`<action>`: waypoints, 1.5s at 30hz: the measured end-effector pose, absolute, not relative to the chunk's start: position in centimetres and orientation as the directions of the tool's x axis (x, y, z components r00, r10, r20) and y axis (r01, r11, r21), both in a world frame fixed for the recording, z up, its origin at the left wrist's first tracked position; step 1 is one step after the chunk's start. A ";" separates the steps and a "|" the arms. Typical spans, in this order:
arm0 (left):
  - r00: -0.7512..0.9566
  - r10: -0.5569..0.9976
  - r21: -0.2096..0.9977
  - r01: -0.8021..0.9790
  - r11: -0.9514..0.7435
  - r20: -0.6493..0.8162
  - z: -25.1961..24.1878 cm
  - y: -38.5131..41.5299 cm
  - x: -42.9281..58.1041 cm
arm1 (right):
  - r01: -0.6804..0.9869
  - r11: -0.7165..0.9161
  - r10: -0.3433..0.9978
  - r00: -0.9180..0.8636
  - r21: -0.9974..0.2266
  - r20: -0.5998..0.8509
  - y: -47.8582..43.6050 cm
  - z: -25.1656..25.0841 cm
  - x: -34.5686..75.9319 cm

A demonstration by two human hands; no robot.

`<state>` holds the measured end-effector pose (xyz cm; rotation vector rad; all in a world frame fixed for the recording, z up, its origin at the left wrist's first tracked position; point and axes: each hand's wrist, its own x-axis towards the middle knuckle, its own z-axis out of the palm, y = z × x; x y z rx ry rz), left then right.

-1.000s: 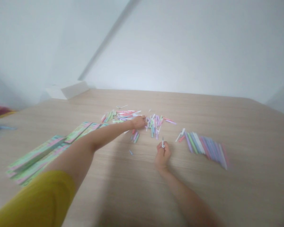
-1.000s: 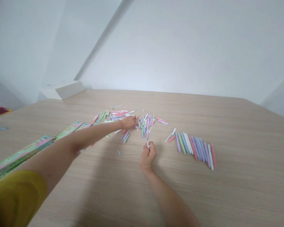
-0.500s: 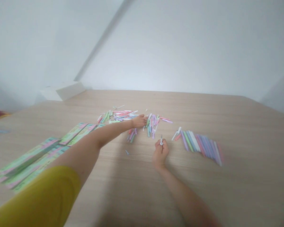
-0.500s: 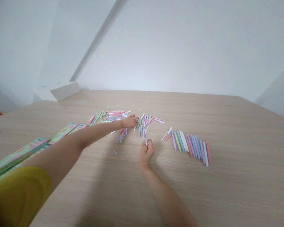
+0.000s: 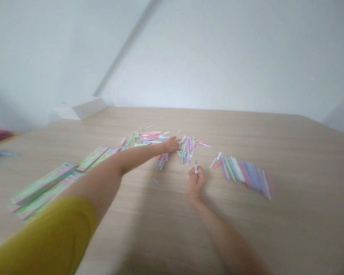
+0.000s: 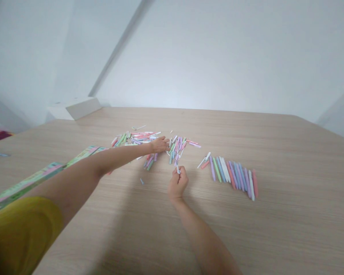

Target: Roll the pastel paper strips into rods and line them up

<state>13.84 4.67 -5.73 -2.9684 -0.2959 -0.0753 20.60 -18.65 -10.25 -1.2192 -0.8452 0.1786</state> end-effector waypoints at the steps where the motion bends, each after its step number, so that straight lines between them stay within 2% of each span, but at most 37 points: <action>1: 0.976 0.207 -0.156 0.215 -0.964 0.068 -5.4 4.6 13.7 | 0.308 0.370 0.544 0.693 -0.876 0.473 -18.6 -10.4 20.6; 3: 0.967 0.240 -0.175 0.251 -0.952 0.082 -4.5 4.3 13.2 | 0.321 0.357 0.543 0.693 -0.877 0.474 -18.7 -10.7 20.7; 5: 0.929 0.330 -0.095 0.348 -0.933 0.168 -3.6 3.7 12.4 | 0.356 0.321 0.555 0.681 -0.878 0.479 -18.7 -11.1 20.8; 6: 0.886 0.399 0.029 0.404 -0.914 0.238 -3.2 3.2 11.9 | 0.385 0.292 0.569 0.666 -0.876 0.482 -18.7 -11.3 20.8; 8: 0.735 0.577 0.447 0.408 -0.796 0.358 -2.8 1.7 10.5 | 0.463 0.221 0.607 0.623 -0.858 0.493 -18.8 -11.6 20.9; 9: 0.651 0.664 0.673 0.307 -0.673 0.367 -2.9 0.7 9.7 | 0.516 0.182 0.627 0.595 -0.837 0.503 -18.9 -11.7 20.9; 10: 0.590 0.734 0.848 0.150 -0.509 0.336 -3.2 -0.5 8.8 | 0.575 0.144 0.646 0.562 -0.805 0.517 -19.0 -11.7 20.9; 11: 0.554 0.786 0.950 -0.033 -0.311 0.276 -3.6 -1.9 8.0 | 0.635 0.108 0.661 0.529 -0.765 0.533 -19.0 -11.7 20.9; 12: 0.555 0.809 0.974 -0.203 -0.097 0.196 -4.0 -3.2 7.1 | 0.691 0.077 0.674 0.496 -0.719 0.548 -19.1 -11.7 20.9; 14: 0.606 0.794 0.865 -0.421 0.273 0.044 -5.1 -6.0 5.6 | 0.782 0.027 0.698 0.432 -0.623 0.571 -19.2 -11.5 20.9; 16: 0.663 0.746 0.699 -0.505 0.506 -0.061 -6.2 -8.4 4.3 | 0.843 -0.005 0.725 0.374 -0.538 0.579 -19.3 -11.4 20.8; 18: 0.706 0.699 0.573 -0.529 0.626 -0.113 -7.2 -10.3 3.3 | 0.892 -0.012 0.760 0.302 -0.451 0.576 -19.3 -11.3 20.6; 21: 0.747 0.654 0.482 -0.534 0.695 -0.116 -8.3 -12.4 2.3 | 0.941 0.019 0.810 0.183 -0.337 0.557 -19.3 -11.2 20.5; 29: 0.767 0.639 0.461 -0.547 0.699 -0.057 -9.5 -13.9 1.7 | 0.968 0.222 0.840 -0.131 -0.113 0.526 -19.5 -10.7 20.4; 37: 0.768 0.641 0.543 -0.535 0.647 -0.007 -10.1 -14.4 1.7 | 0.982 0.183 0.859 -0.185 0.051 0.478 -19.9 -10.9 20.2; 39: 0.714 0.700 0.605 -0.550 0.576 -0.016 -10.1 -14.4 1.8 | 0.984 0.152 0.851 -0.177 0.089 0.494 -20.1 -10.8 19.8; 41: 0.599 0.800 0.712 -0.554 0.431 -0.018 -10.3 -14.4 2.0 | 0.988 0.104 0.854 -0.148 0.114 0.500 -20.3 -10.6 19.2; 44: 0.384 0.923 0.865 -0.469 0.176 0.020 -10.6 -14.5 2.1 | 0.992 0.009 0.878 -0.067 0.124 0.474 -20.5 -10.3 18.0; 45: 0.359 0.933 0.896 -0.423 0.133 0.031 -10.6 -14.5 2.1 | 0.993 -0.024 0.889 -0.033 0.119 0.457 -20.6 -10.2 17.6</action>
